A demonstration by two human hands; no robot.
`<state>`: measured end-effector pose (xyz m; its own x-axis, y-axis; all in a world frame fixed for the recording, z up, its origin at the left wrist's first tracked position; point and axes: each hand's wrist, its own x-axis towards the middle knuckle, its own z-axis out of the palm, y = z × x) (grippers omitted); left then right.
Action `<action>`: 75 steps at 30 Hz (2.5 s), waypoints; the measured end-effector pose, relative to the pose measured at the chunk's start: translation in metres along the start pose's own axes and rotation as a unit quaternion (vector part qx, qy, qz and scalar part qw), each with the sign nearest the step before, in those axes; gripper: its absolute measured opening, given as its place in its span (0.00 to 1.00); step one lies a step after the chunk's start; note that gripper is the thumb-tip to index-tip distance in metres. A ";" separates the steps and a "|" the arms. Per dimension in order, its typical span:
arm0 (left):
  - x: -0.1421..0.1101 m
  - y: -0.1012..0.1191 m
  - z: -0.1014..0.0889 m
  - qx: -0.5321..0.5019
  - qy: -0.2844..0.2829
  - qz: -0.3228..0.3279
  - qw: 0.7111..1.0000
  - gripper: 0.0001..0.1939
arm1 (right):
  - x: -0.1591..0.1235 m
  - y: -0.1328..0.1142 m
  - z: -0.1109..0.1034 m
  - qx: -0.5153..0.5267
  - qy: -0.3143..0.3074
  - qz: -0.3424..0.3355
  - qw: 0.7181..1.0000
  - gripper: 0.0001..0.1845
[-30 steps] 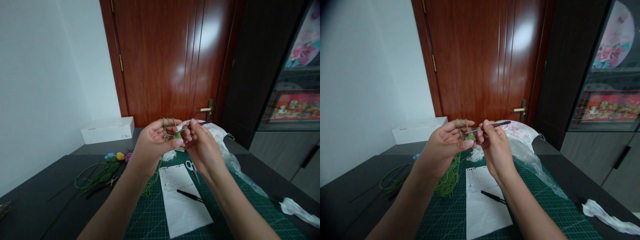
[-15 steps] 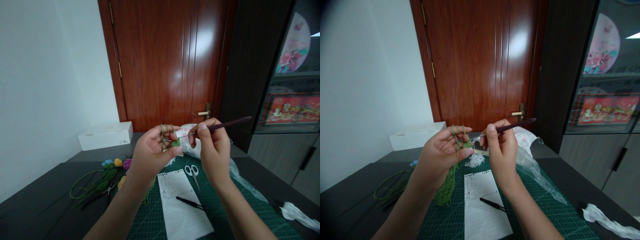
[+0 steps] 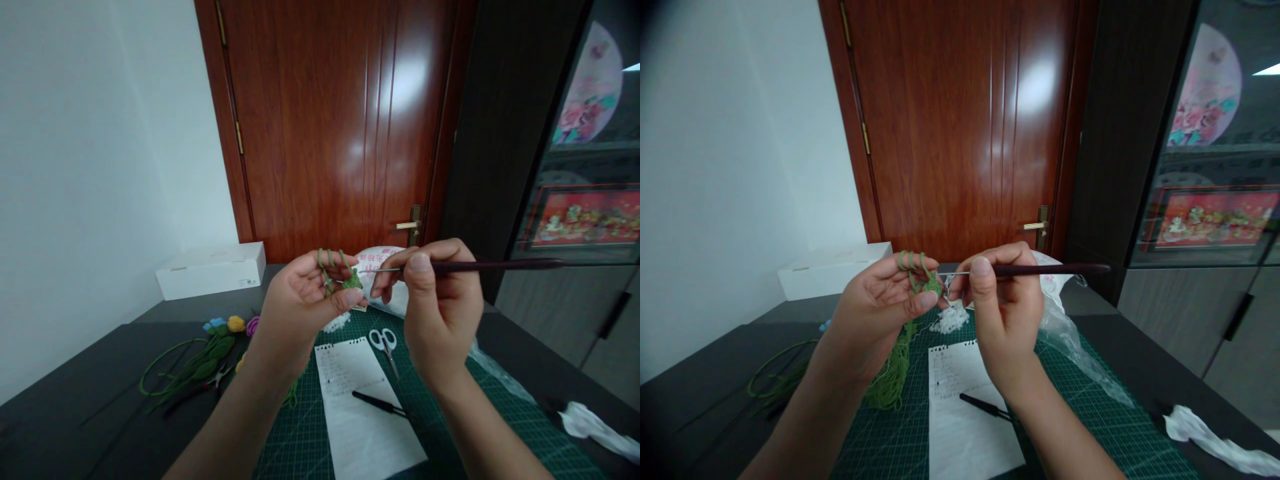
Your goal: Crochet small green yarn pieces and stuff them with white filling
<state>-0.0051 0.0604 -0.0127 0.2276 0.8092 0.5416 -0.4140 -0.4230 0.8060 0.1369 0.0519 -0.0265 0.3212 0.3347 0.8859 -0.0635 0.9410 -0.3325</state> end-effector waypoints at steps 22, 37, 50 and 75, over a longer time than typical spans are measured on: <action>0.000 -0.001 0.002 -0.011 -0.006 -0.003 1.000 0.16 | -0.004 0.004 -0.004 -0.094 -0.010 -0.019 0.995 0.06; -0.003 -0.001 0.004 0.005 0.043 0.046 0.998 0.33 | -0.006 0.009 -0.005 -0.295 -0.078 -0.228 0.925 0.09; -0.002 0.004 0.007 -0.076 -0.009 -0.036 0.996 0.23 | -0.019 0.028 0.004 -0.192 0.043 -0.183 0.963 0.09; -0.003 0.009 -0.002 -0.025 -0.044 0.009 0.999 0.48 | -0.005 0.018 0.005 0.145 -0.068 0.167 0.973 0.13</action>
<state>-0.0112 0.0547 -0.0079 0.2957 0.7611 0.5773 -0.4626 -0.4146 0.7836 0.1298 0.0674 -0.0350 0.1096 0.6098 0.7849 -0.4133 0.7461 -0.5220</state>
